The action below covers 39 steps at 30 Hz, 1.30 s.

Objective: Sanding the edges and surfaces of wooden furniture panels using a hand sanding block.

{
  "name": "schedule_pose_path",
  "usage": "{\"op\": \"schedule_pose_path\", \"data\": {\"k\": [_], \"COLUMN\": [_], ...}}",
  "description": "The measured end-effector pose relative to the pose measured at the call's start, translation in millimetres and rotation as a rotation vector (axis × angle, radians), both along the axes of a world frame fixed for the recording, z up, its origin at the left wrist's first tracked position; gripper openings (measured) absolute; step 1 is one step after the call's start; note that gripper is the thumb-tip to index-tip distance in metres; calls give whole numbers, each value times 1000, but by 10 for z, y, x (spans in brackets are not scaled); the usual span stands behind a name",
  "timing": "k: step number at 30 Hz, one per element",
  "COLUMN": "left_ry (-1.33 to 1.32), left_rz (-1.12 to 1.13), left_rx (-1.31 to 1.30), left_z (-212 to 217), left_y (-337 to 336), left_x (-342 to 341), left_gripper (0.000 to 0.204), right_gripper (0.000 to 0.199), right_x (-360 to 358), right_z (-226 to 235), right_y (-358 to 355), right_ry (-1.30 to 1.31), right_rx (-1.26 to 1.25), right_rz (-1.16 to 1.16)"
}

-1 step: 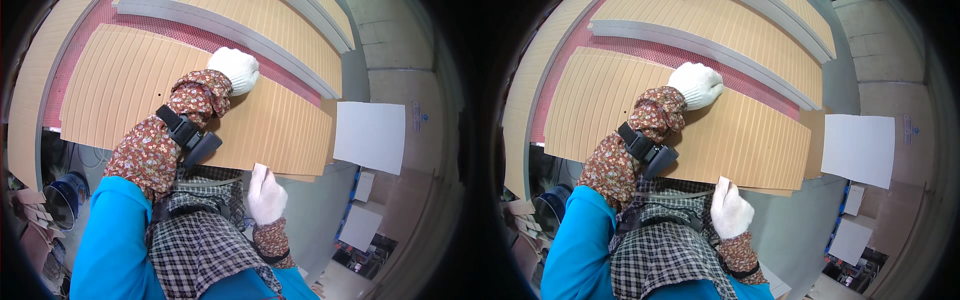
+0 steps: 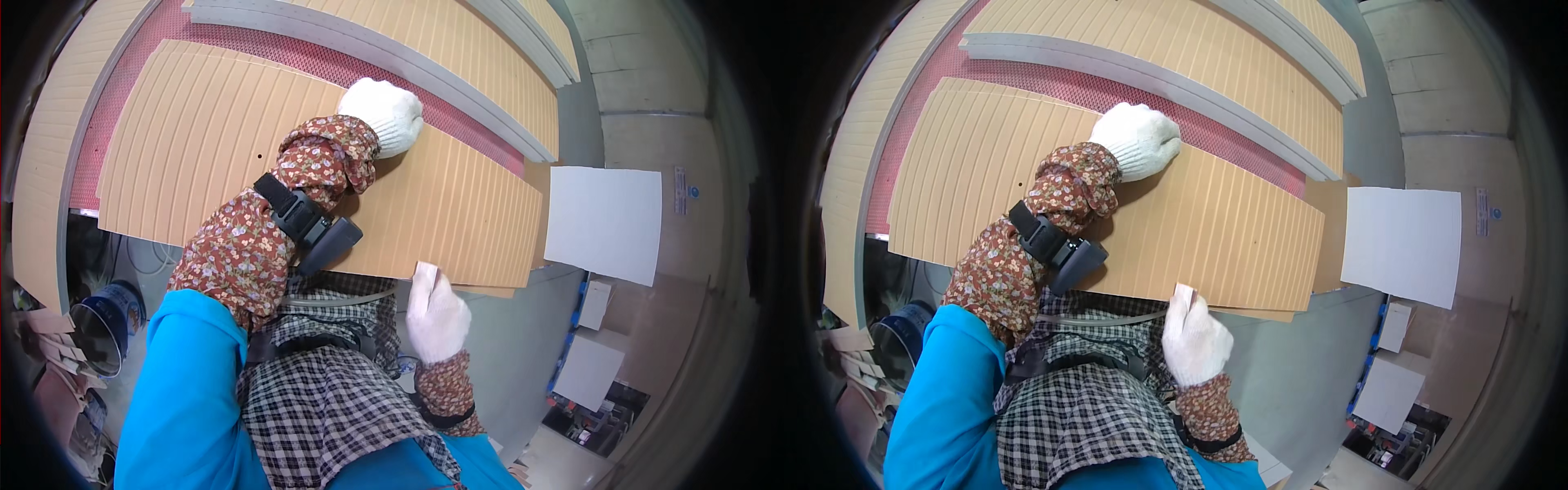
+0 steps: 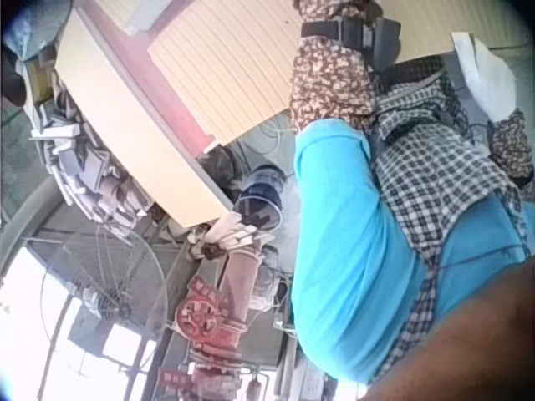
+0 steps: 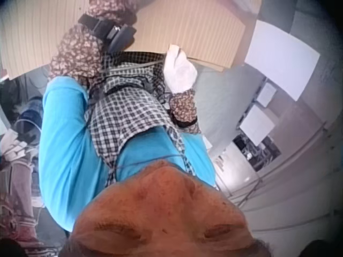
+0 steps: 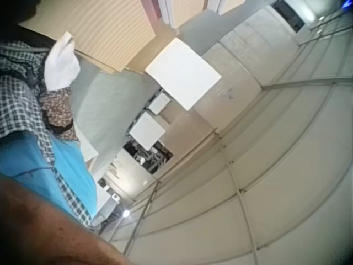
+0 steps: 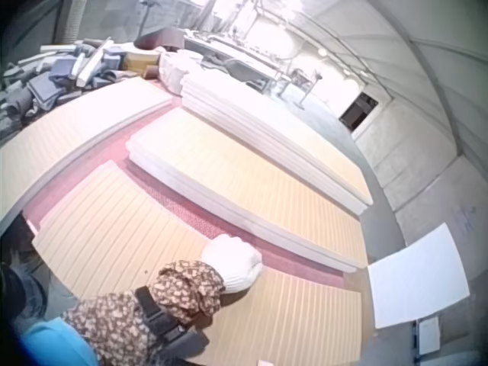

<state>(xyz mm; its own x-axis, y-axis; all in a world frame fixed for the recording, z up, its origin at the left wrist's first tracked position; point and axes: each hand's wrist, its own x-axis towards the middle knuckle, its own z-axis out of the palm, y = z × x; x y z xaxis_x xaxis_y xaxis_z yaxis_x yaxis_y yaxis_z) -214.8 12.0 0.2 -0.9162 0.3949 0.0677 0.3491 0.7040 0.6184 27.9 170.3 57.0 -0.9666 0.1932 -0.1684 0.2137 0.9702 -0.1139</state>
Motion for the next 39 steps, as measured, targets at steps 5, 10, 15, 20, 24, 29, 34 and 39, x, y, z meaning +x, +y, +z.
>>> {"op": "schedule_pose_path", "data": {"k": [5, 10, 15, 20, 24, 29, 34, 39], "left_ry": [6, -1, 4, -30, -25, -11, -31, -31], "left_rz": [-4, -5, -9, -24, -22, -11, -20, -26], "left_rx": [-8, -49, -75, -54, -54, -28, -31, -42], "left_z": [-27, -32, -37, 39, 17, -9, 11, 17], "left_y": [-13, -21, 4, -7, -20, -45, -28, -29], "left_x": [0, -13, -7, 5, 3, -35, -37, -29], "left_gripper": [33, 33, 32, 32, 32, 32, 33, 33], "right_gripper": [29, 59, 63, 59, 44, 27, 27, 28], "right_x": [-724, -1610, -2232, -2056, -1338, -382, 166, 37], "right_z": [-97, -69, -275, -330, -77, -5, -112, -31], "right_y": [109, 62, 302, 331, 104, 23, 33, -2], "right_ry": [78, 13, 60, 61, -37, 38, 44, 44], "right_rx": [-19, -32, -7, 55, 48, 63, -13, 2], "right_rz": [158, 58, 195, 215, 134, 207, 19, 61]}}
